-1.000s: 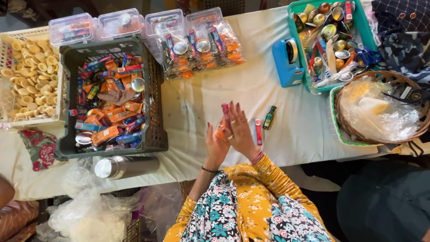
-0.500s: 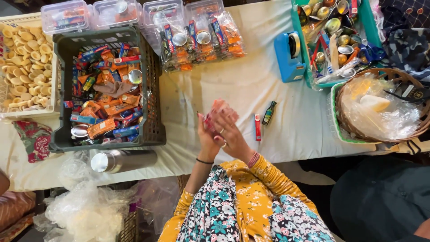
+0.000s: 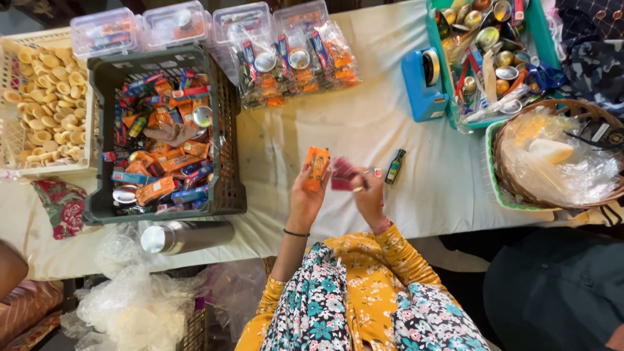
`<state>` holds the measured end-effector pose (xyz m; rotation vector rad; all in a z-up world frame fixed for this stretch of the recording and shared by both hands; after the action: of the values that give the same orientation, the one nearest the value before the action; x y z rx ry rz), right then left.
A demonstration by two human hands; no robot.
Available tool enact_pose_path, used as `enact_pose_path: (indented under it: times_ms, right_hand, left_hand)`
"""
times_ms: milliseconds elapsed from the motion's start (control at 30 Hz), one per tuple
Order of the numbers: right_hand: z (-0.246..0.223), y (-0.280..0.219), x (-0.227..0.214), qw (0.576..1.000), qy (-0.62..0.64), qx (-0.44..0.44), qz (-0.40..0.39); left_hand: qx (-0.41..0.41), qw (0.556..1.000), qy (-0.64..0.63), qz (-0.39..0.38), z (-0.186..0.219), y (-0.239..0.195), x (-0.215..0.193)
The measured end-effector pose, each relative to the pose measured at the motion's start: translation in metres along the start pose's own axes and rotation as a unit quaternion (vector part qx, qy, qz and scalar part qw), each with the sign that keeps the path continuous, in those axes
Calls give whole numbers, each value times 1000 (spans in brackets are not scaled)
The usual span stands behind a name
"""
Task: The person sits at a table and wipes small packaged items with a cloth. They then pick up a plastic bag and place the items inside it.
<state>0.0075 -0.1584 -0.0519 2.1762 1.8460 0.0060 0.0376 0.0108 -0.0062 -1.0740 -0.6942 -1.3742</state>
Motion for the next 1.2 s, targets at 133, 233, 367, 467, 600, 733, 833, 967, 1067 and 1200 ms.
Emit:
enact_pose_path:
  times_ms: [133,233,367,467,600,733,833,967,1067,1200]
  right_hand:
    - [26,21,-8,944,287,140,89]
    - [-17,46,1,902,378,203,49]
    - [-37,59,8,942,247,219,-55]
    - [-34,49,2,952,169,246,-61]
    - [-14,40,-4,977,97,189,10]
    - [8,44,-20,937,221,248,107]
    - [24,36,-34,896,330,249,163]
    - [40,18,-24,839,459,274,102]
    - [-21,21,-2,875,407,262,-7]
    - [-24,25,3,918,309,246,-16]
  left_hand:
    - [11,1000,7,15,-18,9,-28]
    - [0,997,68,20,-29,13,-34]
    - [32,959,279,-46,-26,15,-28]
    - [39,877,478,-35,-15,2,-7]
    - [55,782,615,-82,-5,-2,11]
    - [31,808,581,-90,-11,-2,-12]
    - [73,901,426,-51,-6,3,-28]
    - [60,953,286,82,1,8,-16]
    - [75,969,221,80,-5,5,-12]
    - [42,968,240,53,-18,-1,-29]
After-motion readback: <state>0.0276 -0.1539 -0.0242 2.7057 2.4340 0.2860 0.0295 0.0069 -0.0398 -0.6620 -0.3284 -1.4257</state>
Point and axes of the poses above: each hand's wrist, its own y-axis towards the middle knuckle, its own x-axis out of the palm, z = x × y, the point moved 3 cm from there along y, towards the middle knuckle, and after that the axes turned 7 degrees about x, right-handed, at the moved point
